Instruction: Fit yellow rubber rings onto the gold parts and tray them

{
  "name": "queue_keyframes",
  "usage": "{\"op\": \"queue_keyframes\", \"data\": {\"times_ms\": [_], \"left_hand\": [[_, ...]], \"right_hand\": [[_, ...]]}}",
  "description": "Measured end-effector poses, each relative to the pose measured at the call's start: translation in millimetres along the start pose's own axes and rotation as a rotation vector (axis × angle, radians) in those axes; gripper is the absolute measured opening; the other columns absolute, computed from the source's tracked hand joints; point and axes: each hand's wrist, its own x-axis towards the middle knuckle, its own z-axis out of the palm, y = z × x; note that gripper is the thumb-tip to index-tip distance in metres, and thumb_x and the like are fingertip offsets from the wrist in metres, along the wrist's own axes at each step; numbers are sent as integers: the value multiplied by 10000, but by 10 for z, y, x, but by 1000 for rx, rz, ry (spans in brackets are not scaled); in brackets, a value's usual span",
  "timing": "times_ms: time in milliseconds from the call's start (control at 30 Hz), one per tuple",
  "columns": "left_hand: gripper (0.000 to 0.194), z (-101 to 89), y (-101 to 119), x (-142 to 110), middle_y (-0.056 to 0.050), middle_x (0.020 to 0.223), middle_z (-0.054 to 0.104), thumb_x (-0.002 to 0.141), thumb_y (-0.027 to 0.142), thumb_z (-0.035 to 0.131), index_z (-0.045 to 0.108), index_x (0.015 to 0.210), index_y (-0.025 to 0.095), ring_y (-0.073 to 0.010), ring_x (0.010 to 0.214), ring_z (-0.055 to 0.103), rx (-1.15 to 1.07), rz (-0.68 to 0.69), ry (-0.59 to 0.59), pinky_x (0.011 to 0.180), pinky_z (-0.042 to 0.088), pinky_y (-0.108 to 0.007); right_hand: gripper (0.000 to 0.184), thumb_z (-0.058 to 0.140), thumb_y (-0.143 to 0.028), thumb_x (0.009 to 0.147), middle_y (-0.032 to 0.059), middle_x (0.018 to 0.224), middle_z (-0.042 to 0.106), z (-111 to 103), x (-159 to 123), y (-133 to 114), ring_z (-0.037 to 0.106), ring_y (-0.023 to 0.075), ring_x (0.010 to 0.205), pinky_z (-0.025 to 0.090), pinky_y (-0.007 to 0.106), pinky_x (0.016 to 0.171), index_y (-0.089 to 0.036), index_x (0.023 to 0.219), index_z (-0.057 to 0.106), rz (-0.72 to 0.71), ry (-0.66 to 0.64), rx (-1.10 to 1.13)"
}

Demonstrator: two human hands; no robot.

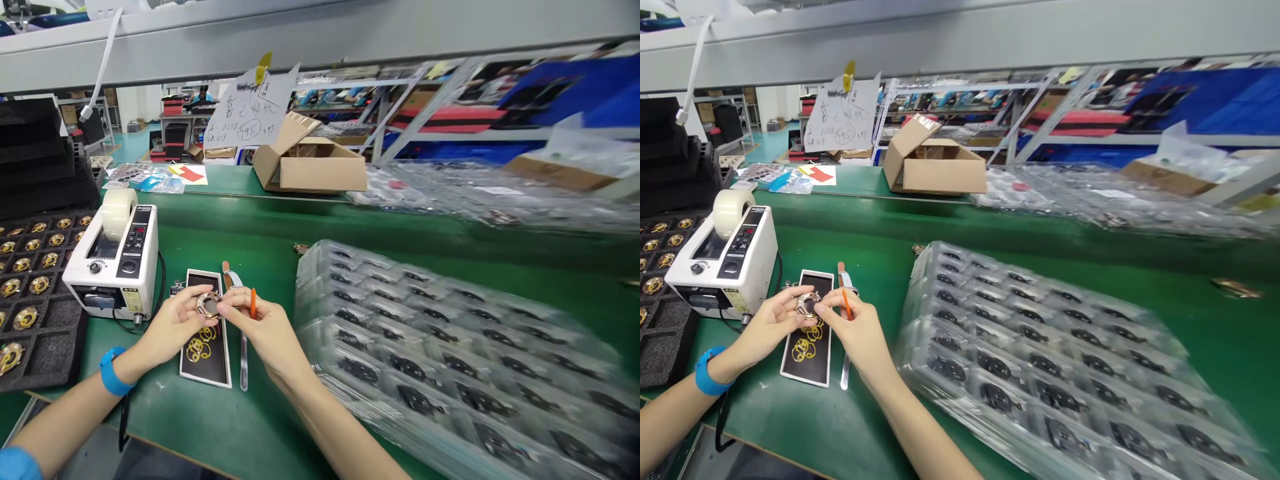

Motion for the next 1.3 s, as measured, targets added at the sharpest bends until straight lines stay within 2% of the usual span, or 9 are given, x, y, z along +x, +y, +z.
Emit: {"op": "queue_keyframes", "data": {"times_ms": [200, 400, 567, 700, 933, 1067, 1133, 1300], "left_hand": [[441, 21, 2, -3, -72, 1044, 684, 715, 254, 738, 605, 1129, 182, -208, 983, 646, 27, -13, -2, 930, 498, -362], [450, 21, -15, 0, -98, 1109, 667, 742, 280, 716, 585, 1161, 181, -240, 1047, 624, 58, -9, -20, 950, 487, -389], [409, 28, -6, 15, -97, 1143, 656, 744, 254, 711, 582, 1125, 176, -222, 1047, 629, 65, 17, -22, 948, 489, -356], [391, 28, -39, 31, -88, 1057, 691, 733, 228, 718, 584, 1095, 165, -217, 1007, 649, 65, 27, 8, 937, 494, -360], [319, 33, -140, 64, -67, 842, 720, 732, 331, 719, 609, 962, 141, -205, 827, 696, 97, 85, 174, 795, 558, -341], [342, 31, -113, 53, -61, 818, 720, 733, 365, 714, 599, 964, 141, -190, 779, 699, 98, 86, 185, 770, 568, -335], [348, 31, -100, 47, -57, 810, 719, 732, 375, 711, 595, 964, 143, -183, 775, 695, 110, 95, 183, 762, 570, -326], [314, 17, -127, 43, -55, 835, 701, 776, 376, 653, 576, 981, 151, -170, 773, 677, 203, 107, 167, 745, 563, -310]], "right_hand": [[192, 706, -401, 684, 44, 805, 608, 25, -47, 21, 518, 191, 771, 394, 324, 673, -222, 624, 675, -6, 43, 7], [152, 676, -358, 698, 33, 796, 603, 58, -44, 0, 464, 152, 656, 344, 295, 588, -222, 631, 688, -29, 58, -41], [156, 643, -318, 713, 26, 765, 578, 106, -58, -25, 409, 127, 584, 328, 280, 549, -203, 609, 666, -64, 100, -119], [182, 607, -294, 740, 31, 769, 578, 166, -69, -6, 456, 138, 619, 360, 278, 565, -193, 591, 630, -113, 155, -190], [135, 565, -280, 789, 36, 834, 622, 297, -132, 85, 571, 169, 745, 422, 282, 636, -200, 685, 595, -248, 259, -346], [105, 600, -290, 775, 7, 770, 608, 318, -143, 98, 550, 147, 653, 421, 263, 584, -203, 775, 543, -253, 330, -386], [111, 613, -288, 771, 0, 764, 596, 301, -127, 93, 507, 129, 589, 406, 252, 540, -202, 800, 550, -252, 315, -402], [78, 563, -219, 814, 2, 751, 577, 228, -58, 73, 474, 110, 555, 402, 229, 502, -191, 741, 567, -313, 141, -405]]}}
